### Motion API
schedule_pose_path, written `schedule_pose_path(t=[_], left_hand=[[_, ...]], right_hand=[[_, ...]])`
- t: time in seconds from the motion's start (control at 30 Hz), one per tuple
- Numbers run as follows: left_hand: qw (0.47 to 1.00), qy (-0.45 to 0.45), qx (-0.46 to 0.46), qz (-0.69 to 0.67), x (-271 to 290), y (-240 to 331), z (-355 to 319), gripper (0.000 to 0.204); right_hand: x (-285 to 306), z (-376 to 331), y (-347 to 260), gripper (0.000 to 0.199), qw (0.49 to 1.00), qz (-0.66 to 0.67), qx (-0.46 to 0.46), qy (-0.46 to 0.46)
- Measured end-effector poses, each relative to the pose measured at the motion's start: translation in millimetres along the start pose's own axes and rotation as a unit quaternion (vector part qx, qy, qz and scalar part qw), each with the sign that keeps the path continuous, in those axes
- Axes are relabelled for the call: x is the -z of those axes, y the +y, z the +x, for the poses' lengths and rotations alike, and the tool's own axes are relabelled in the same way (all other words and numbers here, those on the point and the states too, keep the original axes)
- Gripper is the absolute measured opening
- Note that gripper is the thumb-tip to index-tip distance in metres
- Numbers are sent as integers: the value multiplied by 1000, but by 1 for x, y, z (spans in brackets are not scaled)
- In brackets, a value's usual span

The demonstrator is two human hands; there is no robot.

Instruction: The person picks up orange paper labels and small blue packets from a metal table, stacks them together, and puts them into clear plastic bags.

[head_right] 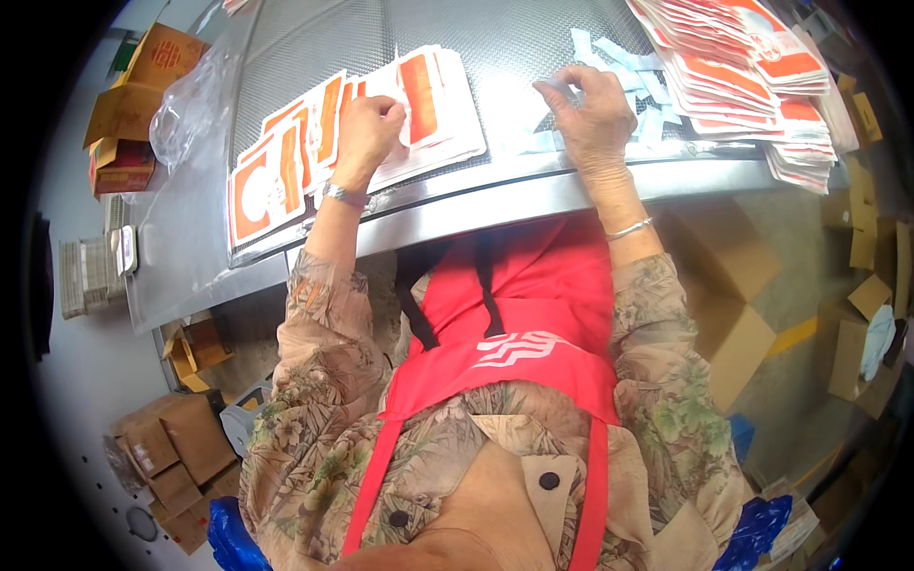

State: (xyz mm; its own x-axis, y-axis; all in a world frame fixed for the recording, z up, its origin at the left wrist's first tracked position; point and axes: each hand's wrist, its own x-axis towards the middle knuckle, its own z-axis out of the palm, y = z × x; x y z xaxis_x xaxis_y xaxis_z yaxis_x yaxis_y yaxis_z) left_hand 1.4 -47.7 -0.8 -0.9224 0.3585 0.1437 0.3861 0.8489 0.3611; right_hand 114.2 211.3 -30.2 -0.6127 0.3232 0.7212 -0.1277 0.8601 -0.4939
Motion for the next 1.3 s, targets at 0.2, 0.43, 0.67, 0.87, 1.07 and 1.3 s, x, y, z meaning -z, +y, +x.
schedule_pose_path(t=[0.2, 0.43, 0.67, 0.87, 1.07, 1.3], left_hand=[[855, -55, 179, -484, 3, -20, -34, 15], [833, -45, 145, -532, -4, -14, -47, 15], [809, 6, 143, -571, -18, -20, -55, 19], [856, 59, 127, -498, -23, -16, -58, 22], [898, 136, 77, -412, -21, -11, -65, 29], [851, 99, 89, -508, -24, 6, -67, 26]], right_hand=[[-16, 3, -62, 22, 977, 186, -80, -69], [-71, 18, -124, 18, 832, 440, -244, -234], [-79, 13, -113, 14, 972, 190, -65, -123], [-83, 11, -129, 8, 972, 189, 42, -136], [-93, 14, -129, 55, 899, -94, 34, -426], [-94, 7, -100, 24, 919, 84, -25, -384]])
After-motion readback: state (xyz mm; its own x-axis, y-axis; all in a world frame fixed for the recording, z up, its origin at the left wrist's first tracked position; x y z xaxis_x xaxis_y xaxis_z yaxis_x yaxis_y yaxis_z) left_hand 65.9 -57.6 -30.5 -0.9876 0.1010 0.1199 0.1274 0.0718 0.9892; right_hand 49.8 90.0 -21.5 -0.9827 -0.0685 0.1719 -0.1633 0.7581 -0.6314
